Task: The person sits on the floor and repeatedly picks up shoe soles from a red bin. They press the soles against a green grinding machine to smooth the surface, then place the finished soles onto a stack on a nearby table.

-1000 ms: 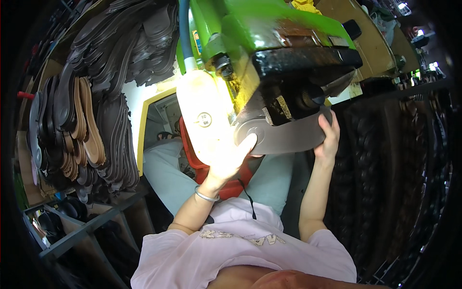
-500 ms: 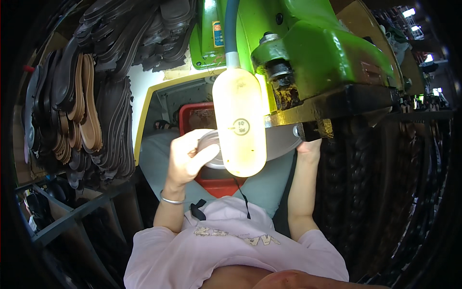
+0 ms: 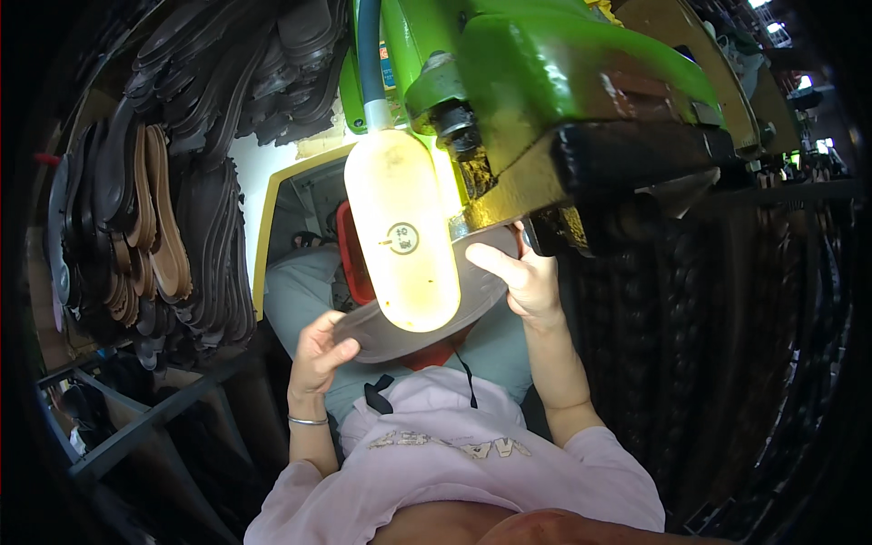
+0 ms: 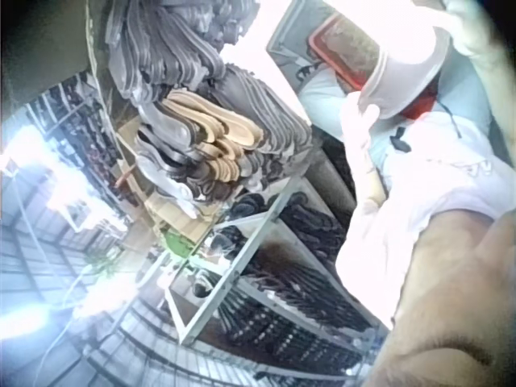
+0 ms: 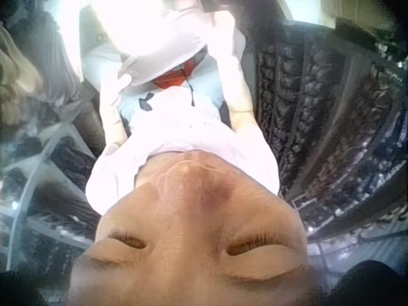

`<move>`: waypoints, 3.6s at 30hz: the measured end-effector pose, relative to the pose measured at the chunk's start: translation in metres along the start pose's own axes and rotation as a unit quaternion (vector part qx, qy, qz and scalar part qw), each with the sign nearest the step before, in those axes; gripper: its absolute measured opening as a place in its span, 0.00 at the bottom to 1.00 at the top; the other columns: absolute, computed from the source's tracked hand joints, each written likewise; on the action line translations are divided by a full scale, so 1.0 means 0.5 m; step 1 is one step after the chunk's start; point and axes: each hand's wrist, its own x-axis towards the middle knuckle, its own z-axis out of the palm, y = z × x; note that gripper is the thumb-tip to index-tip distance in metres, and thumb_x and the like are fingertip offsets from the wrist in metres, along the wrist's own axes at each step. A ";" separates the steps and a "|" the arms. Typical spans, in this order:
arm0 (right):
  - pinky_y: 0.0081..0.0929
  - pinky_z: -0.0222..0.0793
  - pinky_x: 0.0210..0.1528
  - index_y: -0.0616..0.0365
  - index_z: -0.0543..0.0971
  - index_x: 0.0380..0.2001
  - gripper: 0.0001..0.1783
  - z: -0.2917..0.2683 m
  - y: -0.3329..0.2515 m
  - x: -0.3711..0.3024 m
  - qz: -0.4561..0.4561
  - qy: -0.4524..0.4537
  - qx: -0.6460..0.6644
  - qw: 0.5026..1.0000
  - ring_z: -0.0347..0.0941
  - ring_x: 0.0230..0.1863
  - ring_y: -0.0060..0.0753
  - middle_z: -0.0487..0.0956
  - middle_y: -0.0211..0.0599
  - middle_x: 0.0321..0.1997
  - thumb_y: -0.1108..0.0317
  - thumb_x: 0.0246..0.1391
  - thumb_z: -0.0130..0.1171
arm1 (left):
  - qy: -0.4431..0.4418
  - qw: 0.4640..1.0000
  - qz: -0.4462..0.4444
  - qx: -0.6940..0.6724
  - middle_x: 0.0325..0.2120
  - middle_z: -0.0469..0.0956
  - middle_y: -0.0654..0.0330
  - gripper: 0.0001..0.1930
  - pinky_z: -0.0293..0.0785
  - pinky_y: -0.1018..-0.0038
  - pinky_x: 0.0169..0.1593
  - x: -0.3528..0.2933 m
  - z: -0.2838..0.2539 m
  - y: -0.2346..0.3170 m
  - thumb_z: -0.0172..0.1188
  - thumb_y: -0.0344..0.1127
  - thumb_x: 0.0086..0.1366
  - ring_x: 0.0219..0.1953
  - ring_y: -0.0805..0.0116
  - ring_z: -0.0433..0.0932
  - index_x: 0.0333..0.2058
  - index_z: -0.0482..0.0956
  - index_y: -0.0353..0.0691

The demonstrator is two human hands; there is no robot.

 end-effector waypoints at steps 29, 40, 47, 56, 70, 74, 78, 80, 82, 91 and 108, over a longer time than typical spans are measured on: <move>0.16 0.61 0.08 0.68 0.68 0.43 0.18 -0.194 -0.099 -0.163 0.071 0.191 -0.078 0.976 0.69 0.15 0.22 0.76 0.40 0.28 0.68 0.51 0.54 | 0.058 0.950 0.246 0.183 0.34 0.78 0.60 0.16 0.71 0.82 0.42 0.166 0.218 -0.030 0.60 0.21 0.57 0.35 0.77 0.75 0.45 0.72 0.29; 0.12 0.67 0.27 0.66 0.72 0.42 0.16 -0.164 -0.079 0.029 0.030 0.051 -0.085 0.995 0.72 0.28 0.16 0.77 0.34 0.33 0.66 0.54 0.58 | 0.050 0.968 0.229 0.090 0.39 0.78 0.56 0.17 0.72 0.76 0.48 0.106 0.191 0.043 0.61 0.20 0.56 0.41 0.70 0.77 0.46 0.72 0.27; 0.21 0.66 0.49 0.65 0.72 0.47 0.18 -0.090 -0.032 0.019 0.040 -0.042 -0.060 0.997 0.71 0.43 0.21 0.76 0.32 0.43 0.74 0.52 0.59 | 0.101 0.971 0.204 0.071 0.36 0.78 0.55 0.15 0.71 0.78 0.46 0.056 0.087 0.051 0.61 0.20 0.55 0.38 0.73 0.76 0.43 0.73 0.27; 0.10 0.62 0.13 0.72 0.75 0.39 0.14 -0.004 -0.051 0.026 0.065 -0.093 -0.187 0.976 0.72 0.20 0.16 0.80 0.40 0.33 0.78 0.48 0.60 | 0.078 0.996 0.035 0.011 0.34 0.78 0.58 0.09 0.72 0.76 0.45 -0.026 0.036 -0.044 0.63 0.22 0.55 0.37 0.75 0.76 0.31 0.71 0.36; 0.13 0.62 0.23 0.63 0.77 0.34 0.14 -0.061 -0.077 -0.003 0.057 -0.147 -0.444 0.882 0.68 0.20 0.15 0.77 0.28 0.26 0.69 0.45 0.69 | -0.081 0.973 0.008 0.215 0.36 0.79 0.58 0.15 0.76 0.77 0.39 0.034 0.190 -0.108 0.65 0.25 0.55 0.37 0.75 0.78 0.43 0.77 0.33; 0.14 0.62 0.13 0.61 0.73 0.48 0.17 -0.234 -0.176 0.009 0.046 0.192 -0.298 0.934 0.68 0.18 0.15 0.77 0.33 0.27 0.71 0.55 0.57 | 0.241 0.685 0.373 0.577 0.44 0.76 0.52 0.19 0.68 0.64 0.53 0.040 0.068 0.088 0.64 0.31 0.55 0.48 0.55 0.74 0.45 0.75 0.33; 0.22 0.71 0.13 0.60 0.66 0.55 0.21 -0.340 -0.157 0.083 -0.141 0.343 -0.058 0.927 0.72 0.16 0.26 0.76 0.44 0.35 0.75 0.56 0.49 | 0.533 0.331 0.441 0.642 0.43 0.76 0.53 0.16 0.68 0.62 0.51 0.038 -0.070 0.283 0.63 0.31 0.59 0.46 0.58 0.73 0.45 0.76 0.34; 0.25 0.74 0.16 0.57 0.59 0.58 0.26 -0.352 -0.094 0.176 -0.146 0.371 -0.009 0.917 0.75 0.19 0.33 0.72 0.49 0.42 0.76 0.56 0.48 | 0.544 0.275 0.332 0.720 0.48 0.74 0.50 0.23 0.66 0.58 0.53 0.053 -0.154 0.328 0.60 0.48 0.60 0.48 0.50 0.71 0.49 0.76 0.39; 0.29 0.76 0.19 0.55 0.52 0.62 0.32 -0.367 -0.009 0.270 -0.127 0.364 -0.007 0.923 0.78 0.23 0.42 0.68 0.55 0.48 0.76 0.56 0.49 | 0.564 0.276 0.215 0.748 0.51 0.72 0.48 0.27 0.65 0.56 0.53 0.087 -0.192 0.334 0.57 0.56 0.60 0.50 0.46 0.69 0.50 0.75 0.41; 0.33 0.78 0.18 0.55 0.49 0.63 0.37 -0.308 0.115 0.341 0.002 0.334 -0.015 0.942 0.79 0.25 0.45 0.74 0.58 0.38 0.59 0.57 0.56 | 0.540 0.376 0.265 0.705 0.29 0.78 0.51 0.19 0.70 0.58 0.42 0.095 -0.175 0.389 0.68 0.48 0.49 0.37 0.50 0.75 0.30 0.80 0.37; 0.40 0.81 0.27 0.70 0.61 0.54 0.40 -0.064 0.225 -0.063 0.296 -0.131 0.258 0.910 0.79 0.37 0.54 0.75 0.66 0.44 0.38 0.61 0.32 | 0.114 0.670 0.506 0.531 0.30 0.81 0.54 0.10 0.75 0.68 0.41 -0.138 0.066 0.324 0.62 0.25 0.46 0.36 0.56 0.79 0.32 0.80 0.35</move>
